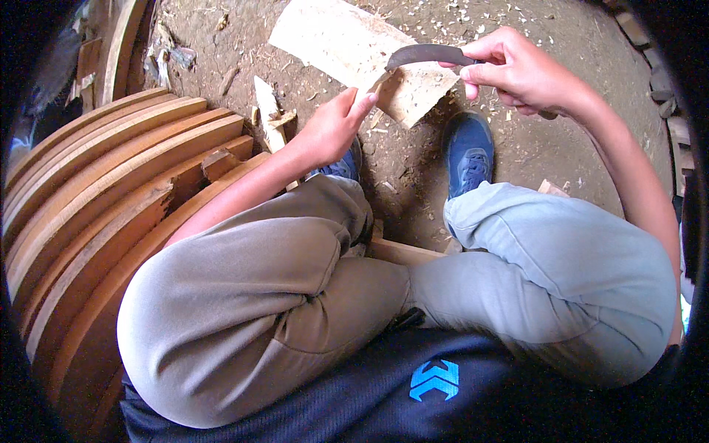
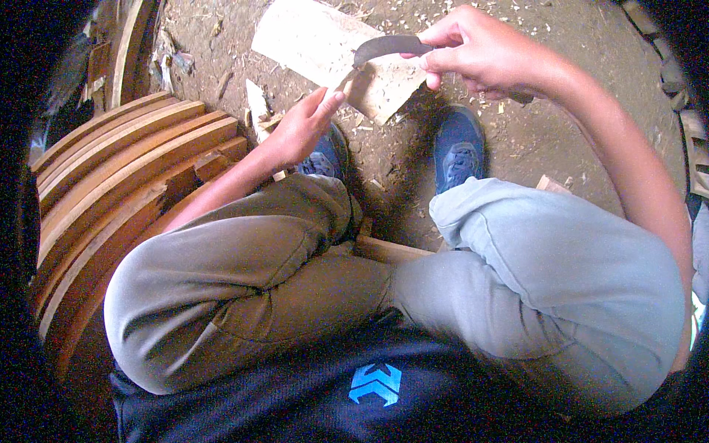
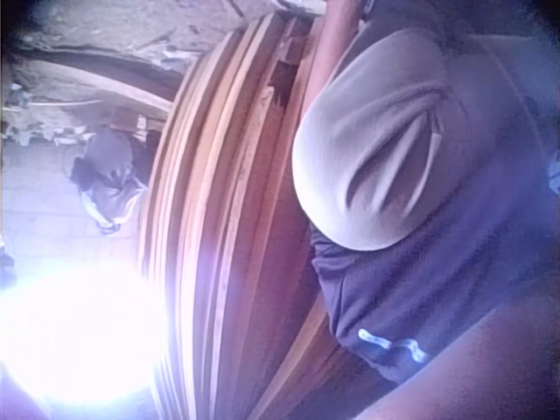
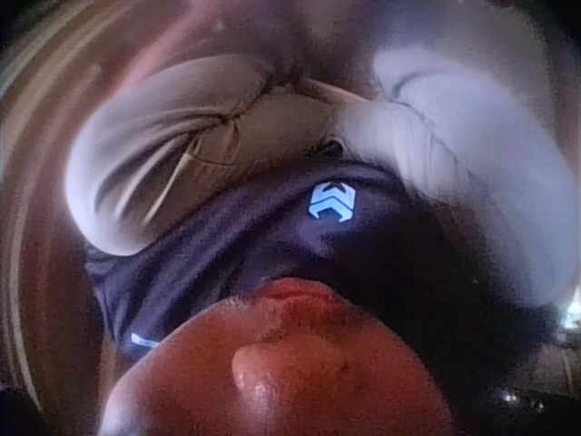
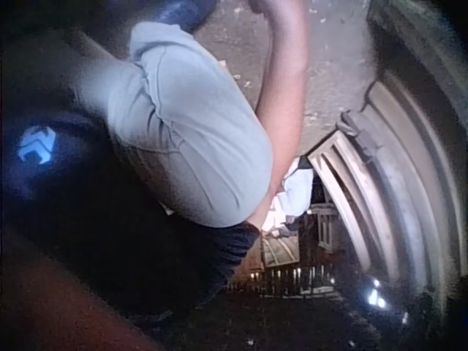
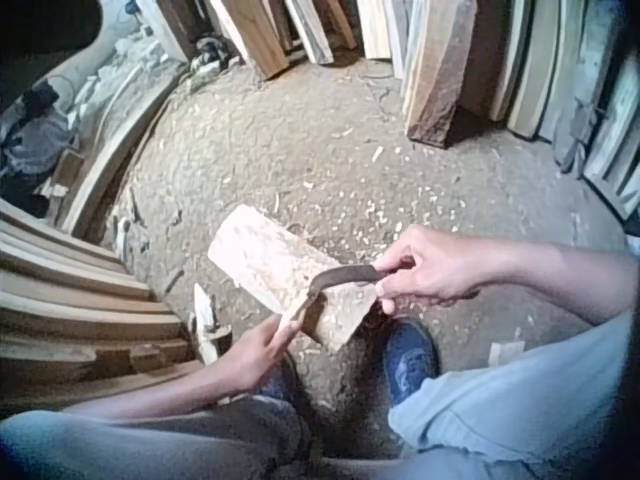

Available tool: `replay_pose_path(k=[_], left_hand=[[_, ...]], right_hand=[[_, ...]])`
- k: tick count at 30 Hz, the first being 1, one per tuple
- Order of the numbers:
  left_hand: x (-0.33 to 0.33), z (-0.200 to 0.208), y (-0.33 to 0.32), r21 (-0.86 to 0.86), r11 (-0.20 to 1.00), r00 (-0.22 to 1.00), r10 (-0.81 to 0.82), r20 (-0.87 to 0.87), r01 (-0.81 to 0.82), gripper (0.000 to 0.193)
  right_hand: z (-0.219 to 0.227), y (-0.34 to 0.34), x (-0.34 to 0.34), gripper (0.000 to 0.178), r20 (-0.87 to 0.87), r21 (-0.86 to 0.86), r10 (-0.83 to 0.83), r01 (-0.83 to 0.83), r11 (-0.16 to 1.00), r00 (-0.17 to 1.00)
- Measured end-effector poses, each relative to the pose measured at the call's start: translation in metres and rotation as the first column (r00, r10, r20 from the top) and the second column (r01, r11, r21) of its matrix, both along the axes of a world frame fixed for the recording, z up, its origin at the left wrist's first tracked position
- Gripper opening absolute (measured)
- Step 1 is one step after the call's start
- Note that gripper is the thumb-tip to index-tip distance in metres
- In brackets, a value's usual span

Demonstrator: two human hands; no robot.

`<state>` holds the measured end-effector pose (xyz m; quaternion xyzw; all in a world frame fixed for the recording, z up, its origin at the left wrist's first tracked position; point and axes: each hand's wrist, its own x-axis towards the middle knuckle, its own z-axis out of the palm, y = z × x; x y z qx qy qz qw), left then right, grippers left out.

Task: The person sits on the ground and uses a knife to shave and shape a small piece of wood held between their hands. They repeatedly pare thin shavings from the wood, occasionally pausing to inspect the edges and adjust their grip.

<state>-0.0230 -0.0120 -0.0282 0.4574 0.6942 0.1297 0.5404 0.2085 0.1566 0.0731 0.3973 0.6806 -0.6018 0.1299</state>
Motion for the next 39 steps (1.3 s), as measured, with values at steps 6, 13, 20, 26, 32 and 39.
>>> replay_pose_path(k=[6,13,20,26,32,39], left_hand=[[0.001,0.001,0.002,-0.019,1.0,1.0,-0.022,-0.015,0.021,0.059],[-0.001,-0.013,-0.001,-0.009,1.0,1.0,-0.01,0.016,0.01,0.06],[-0.002,-0.013,-0.001,-0.039,0.999,1.0,-0.007,-0.012,0.007,0.06],[0.0,-0.009,-0.002,-0.002,1.0,0.999,-0.015,-0.046,0.015,0.059],[0.0,-0.004,-0.003,0.022,1.0,0.999,0.01,-0.031,-0.009,0.059],[0.002,0.005,0.003,-0.046,0.992,0.982,0.12,0.147,-0.114,0.044]], right_hand=[[0.007,0.006,-0.001,0.02,0.006,0.172,0.179,-0.178,0.969,0.984],[0.009,0.004,-0.002,0.02,-0.043,0.26,0.242,-0.223,0.94,0.969],[-0.017,-0.003,0.004,0.022,-0.209,0.34,0.204,-0.124,0.932,0.957],[-0.014,-0.019,0.009,0.019,-0.19,0.398,0.197,-0.108,0.911,0.962],[-0.007,-0.004,0.019,0.02,-0.014,0.239,0.345,-0.332,0.913,0.939],[-0.015,-0.002,0.03,0.021,-0.126,0.289,0.211,-0.168,0.942,0.969]])
